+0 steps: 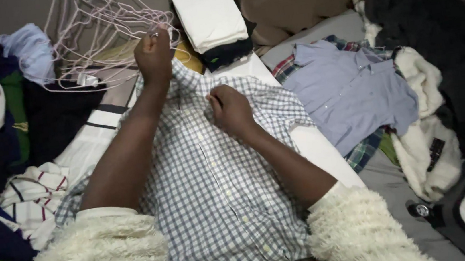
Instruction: Organize and fold or button a plaid shirt on a white surface next to other garments.
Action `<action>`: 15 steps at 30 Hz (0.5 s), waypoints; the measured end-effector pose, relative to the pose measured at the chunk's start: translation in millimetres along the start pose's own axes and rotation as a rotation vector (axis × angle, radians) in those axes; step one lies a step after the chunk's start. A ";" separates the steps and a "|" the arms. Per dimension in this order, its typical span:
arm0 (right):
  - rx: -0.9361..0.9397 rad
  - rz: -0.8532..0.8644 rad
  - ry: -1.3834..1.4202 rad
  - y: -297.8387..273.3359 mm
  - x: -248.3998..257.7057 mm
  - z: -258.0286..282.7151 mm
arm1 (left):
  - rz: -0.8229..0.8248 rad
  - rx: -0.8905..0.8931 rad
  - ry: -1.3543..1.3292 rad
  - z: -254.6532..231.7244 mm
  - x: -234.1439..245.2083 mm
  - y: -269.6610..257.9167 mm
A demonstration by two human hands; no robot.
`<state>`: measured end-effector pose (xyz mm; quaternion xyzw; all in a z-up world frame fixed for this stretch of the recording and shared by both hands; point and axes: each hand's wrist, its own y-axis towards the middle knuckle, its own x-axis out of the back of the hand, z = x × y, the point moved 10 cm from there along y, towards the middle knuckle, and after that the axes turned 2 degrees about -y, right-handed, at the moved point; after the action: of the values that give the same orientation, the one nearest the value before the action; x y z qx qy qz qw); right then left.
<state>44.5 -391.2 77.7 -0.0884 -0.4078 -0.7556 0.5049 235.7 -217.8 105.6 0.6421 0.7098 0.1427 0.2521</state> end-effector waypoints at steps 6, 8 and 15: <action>0.123 0.057 -0.057 -6.5 -16.9 -24.3 | 0.232 -0.042 0.133 -6.4 -19.9 -14.7; 0.030 0.076 -0.037 -4.9 -21.3 -33.4 | 0.273 -0.011 0.149 -11.2 -16.9 -16.2; -0.016 0.072 -0.051 20.0 -43.3 -62.4 | 0.422 -0.133 0.080 -15.2 7.3 -5.6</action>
<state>99.1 -408.5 24.0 -0.1260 -0.4111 -0.7376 0.5206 222.4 -209.5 114.0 0.7523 0.5580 0.2641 0.2301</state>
